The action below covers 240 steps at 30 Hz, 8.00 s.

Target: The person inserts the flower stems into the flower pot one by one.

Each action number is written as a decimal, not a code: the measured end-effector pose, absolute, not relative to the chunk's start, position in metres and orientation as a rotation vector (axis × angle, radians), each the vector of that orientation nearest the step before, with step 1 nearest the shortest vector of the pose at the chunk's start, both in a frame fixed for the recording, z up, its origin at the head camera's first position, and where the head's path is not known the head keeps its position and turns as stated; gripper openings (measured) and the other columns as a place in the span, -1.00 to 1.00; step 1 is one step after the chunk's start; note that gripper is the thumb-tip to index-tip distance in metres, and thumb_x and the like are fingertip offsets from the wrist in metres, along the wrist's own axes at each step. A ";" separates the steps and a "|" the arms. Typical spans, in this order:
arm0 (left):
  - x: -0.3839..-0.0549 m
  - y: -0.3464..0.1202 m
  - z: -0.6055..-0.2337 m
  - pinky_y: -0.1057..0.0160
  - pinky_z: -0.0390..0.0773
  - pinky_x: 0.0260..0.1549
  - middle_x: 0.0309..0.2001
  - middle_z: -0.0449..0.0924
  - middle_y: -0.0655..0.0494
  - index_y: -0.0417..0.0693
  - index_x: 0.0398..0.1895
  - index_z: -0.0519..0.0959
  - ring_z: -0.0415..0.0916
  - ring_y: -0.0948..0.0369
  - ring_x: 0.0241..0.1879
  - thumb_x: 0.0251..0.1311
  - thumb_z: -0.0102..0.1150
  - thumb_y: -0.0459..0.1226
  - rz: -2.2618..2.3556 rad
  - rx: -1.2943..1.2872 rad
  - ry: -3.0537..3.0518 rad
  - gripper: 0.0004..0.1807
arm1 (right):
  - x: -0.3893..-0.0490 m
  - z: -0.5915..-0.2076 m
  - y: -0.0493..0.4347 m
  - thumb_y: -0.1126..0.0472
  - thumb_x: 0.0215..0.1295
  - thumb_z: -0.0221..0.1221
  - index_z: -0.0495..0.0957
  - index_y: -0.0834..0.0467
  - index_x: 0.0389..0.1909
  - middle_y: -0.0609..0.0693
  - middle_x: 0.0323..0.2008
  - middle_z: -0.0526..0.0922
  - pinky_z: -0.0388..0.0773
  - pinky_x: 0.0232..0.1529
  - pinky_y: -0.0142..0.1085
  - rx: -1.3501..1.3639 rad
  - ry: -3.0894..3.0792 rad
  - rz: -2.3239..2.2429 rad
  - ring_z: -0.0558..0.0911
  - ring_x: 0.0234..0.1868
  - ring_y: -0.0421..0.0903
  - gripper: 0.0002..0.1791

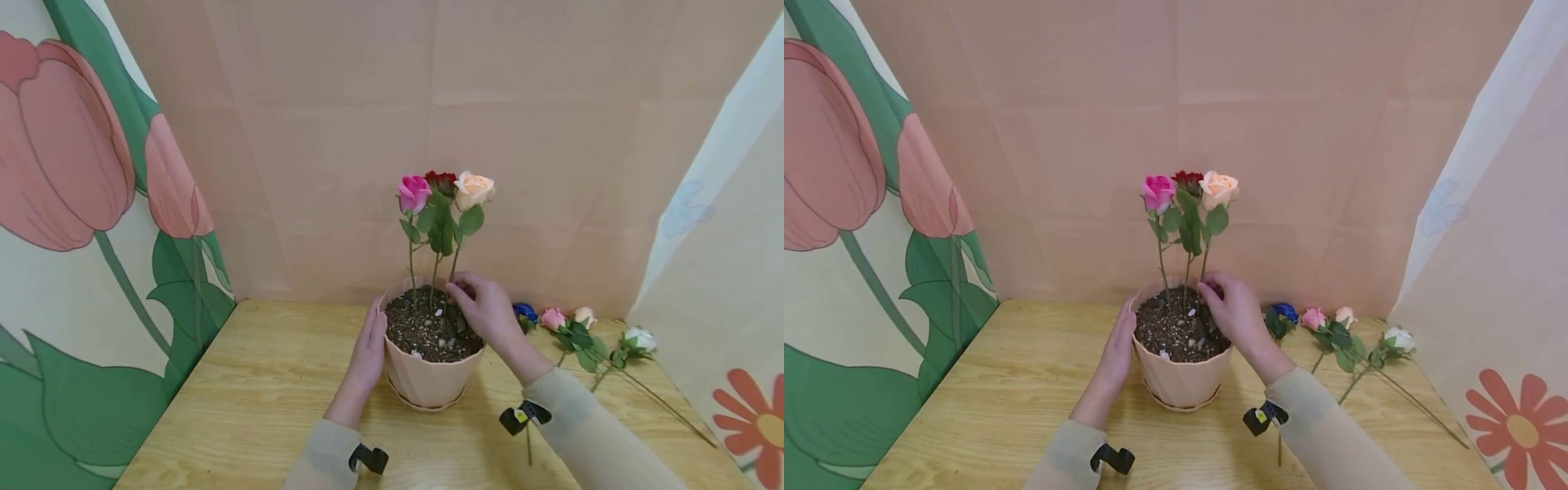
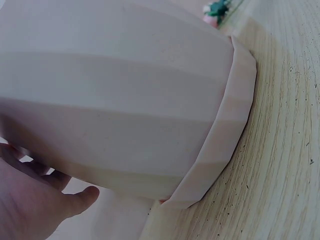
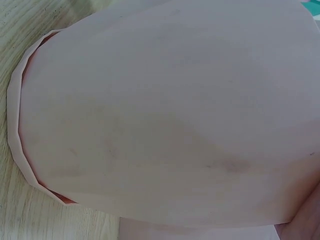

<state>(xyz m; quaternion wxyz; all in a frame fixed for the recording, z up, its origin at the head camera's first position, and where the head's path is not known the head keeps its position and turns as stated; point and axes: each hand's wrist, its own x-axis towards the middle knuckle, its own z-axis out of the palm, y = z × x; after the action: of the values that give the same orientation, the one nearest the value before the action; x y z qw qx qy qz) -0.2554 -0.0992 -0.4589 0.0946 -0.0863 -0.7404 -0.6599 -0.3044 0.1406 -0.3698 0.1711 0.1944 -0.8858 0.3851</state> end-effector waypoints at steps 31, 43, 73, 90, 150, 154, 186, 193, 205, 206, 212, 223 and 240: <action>-0.256 -0.099 -0.460 -0.28 -0.09 0.68 0.77 0.03 -0.07 0.03 0.83 0.06 -0.07 -0.14 0.73 0.83 -0.38 0.10 -1.960 -0.287 -2.164 -0.30 | -0.303 -0.376 0.140 0.14 0.68 0.28 0.80 0.16 0.01 -0.02 -0.29 0.82 0.63 -0.18 -0.08 0.500 -2.474 1.138 0.74 -0.26 -0.06 -0.80; -0.257 -0.100 -0.460 -0.29 -0.07 0.67 0.77 0.03 -0.06 0.06 0.83 0.06 -0.05 -0.15 0.73 0.82 -0.37 0.13 -1.969 -0.263 -2.172 -0.29 | -0.305 -0.377 0.142 0.05 0.68 0.28 0.79 0.18 0.06 0.05 -0.25 0.85 0.68 -0.20 -0.27 0.449 -2.455 1.282 0.81 -0.21 -0.01 -0.72; -0.255 -0.101 -0.461 -0.29 -0.03 0.67 0.77 0.04 -0.04 0.10 0.84 0.05 -0.03 -0.15 0.72 0.81 -0.37 0.15 -1.976 -0.265 -2.173 -0.29 | -0.260 -0.346 0.188 -0.07 0.67 0.27 0.67 0.18 0.38 0.12 0.06 0.83 0.63 -0.16 -0.56 0.348 -2.455 1.274 0.82 0.02 0.03 -0.50; -0.256 -0.101 -0.461 -0.30 -0.05 0.66 0.77 0.03 -0.05 0.10 0.84 0.05 -0.05 -0.16 0.73 0.83 -0.38 0.10 -1.964 -0.287 -2.167 -0.31 | -0.250 -0.373 0.245 -0.01 0.63 0.34 0.70 0.20 0.32 0.13 0.00 0.84 0.55 -0.20 -0.60 0.313 -2.496 1.076 0.69 -0.14 -0.45 -0.54; -0.255 -0.099 -0.457 -0.32 -0.04 0.66 0.77 0.05 0.02 0.23 0.84 0.06 -0.04 -0.12 0.73 0.85 -0.41 0.01 -1.980 -0.264 -2.184 -0.38 | -0.262 -0.514 0.296 0.01 0.53 0.42 0.74 0.37 0.16 0.03 -0.20 0.83 0.66 -0.20 -0.10 0.128 -2.858 0.904 0.76 -0.20 -0.03 -0.51; -0.256 -0.099 -0.457 -0.32 -0.05 0.66 0.77 0.05 0.03 0.24 0.84 0.06 -0.05 -0.12 0.73 0.85 -0.41 0.01 -1.982 -0.264 -2.182 -0.39 | -0.263 -0.517 0.295 0.01 0.50 0.45 0.75 0.36 0.14 0.06 -0.18 0.85 0.69 -0.14 0.00 0.131 -2.851 0.877 0.78 -0.18 0.03 -0.52; -0.257 -0.100 -0.459 -0.28 -0.05 0.67 0.78 0.00 0.03 0.16 0.85 0.02 -0.07 -0.10 0.74 0.82 -0.40 0.13 -1.965 -0.250 -2.195 -0.31 | -0.270 -0.518 0.293 0.04 0.45 0.48 0.71 0.43 0.15 0.08 -0.22 0.83 0.72 -0.14 0.10 0.158 -2.920 0.837 0.77 -0.22 0.05 -0.46; -0.257 -0.101 -0.459 -0.28 -0.07 0.67 0.78 0.01 -0.05 0.08 0.84 0.03 -0.09 -0.13 0.74 0.84 -0.41 0.08 -1.958 -0.271 -2.189 -0.32 | -0.271 -0.518 0.292 0.12 0.44 0.46 0.74 0.40 0.07 -0.06 -0.35 0.74 0.59 -0.30 -0.10 0.151 -2.916 0.846 0.62 -0.36 -0.12 -0.58; -0.256 -0.101 -0.460 -0.28 -0.08 0.68 0.78 0.01 -0.02 0.09 0.84 0.03 -0.09 -0.12 0.74 0.83 -0.39 0.10 -1.974 -0.242 -2.191 -0.31 | -0.270 -0.515 0.289 0.20 0.44 0.40 0.70 0.34 -0.01 -0.04 -0.32 0.73 0.58 -0.27 -0.11 0.090 -2.932 0.881 0.62 -0.34 -0.11 -0.71; -0.256 -0.101 -0.460 -0.28 -0.09 0.68 0.78 0.00 -0.03 0.09 0.84 0.03 -0.09 -0.12 0.74 0.83 -0.38 0.10 -1.974 -0.242 -2.190 -0.31 | -0.270 -0.515 0.289 0.20 0.44 0.39 0.69 0.33 -0.01 -0.04 -0.32 0.73 0.58 -0.27 -0.10 0.083 -2.937 0.880 0.62 -0.34 -0.10 -0.72; -0.256 -0.101 -0.459 -0.29 -0.09 0.67 0.78 0.00 -0.03 0.08 0.84 0.02 -0.10 -0.13 0.74 0.83 -0.38 0.09 -1.970 -0.248 -2.189 -0.31 | -0.271 -0.514 0.287 0.21 0.43 0.35 0.65 0.30 -0.05 0.00 -0.28 0.73 0.59 -0.25 -0.08 0.066 -2.949 0.860 0.64 -0.30 -0.05 -0.76; -0.257 -0.100 -0.460 -0.27 -0.08 0.68 0.78 0.03 -0.03 0.09 0.84 0.03 -0.08 -0.11 0.74 0.84 -0.39 0.07 -1.986 -0.260 -2.179 -0.33 | -0.270 -0.518 0.296 0.24 0.41 0.36 0.68 0.30 -0.06 0.04 -0.26 0.76 0.63 -0.21 -0.11 0.068 -2.887 0.940 0.68 -0.25 -0.05 -0.78; -0.256 -0.101 -0.459 -0.32 -0.07 0.66 0.79 0.00 0.03 0.21 0.85 0.01 -0.08 -0.13 0.74 0.83 -0.42 0.11 -1.973 -0.246 -2.198 -0.34 | -0.244 -0.479 0.288 0.19 0.59 0.35 0.66 0.39 0.25 0.15 -0.11 0.79 0.69 -0.32 -0.37 0.073 -2.747 1.284 0.70 -0.24 -0.18 -0.60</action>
<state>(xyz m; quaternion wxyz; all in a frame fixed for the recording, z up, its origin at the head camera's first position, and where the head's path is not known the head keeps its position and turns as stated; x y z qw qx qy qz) -0.2563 -0.1012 -0.4586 0.0886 -0.0827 -0.7387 -0.6630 -0.2438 0.2875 -0.4788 0.0543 0.0241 -0.9043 0.4227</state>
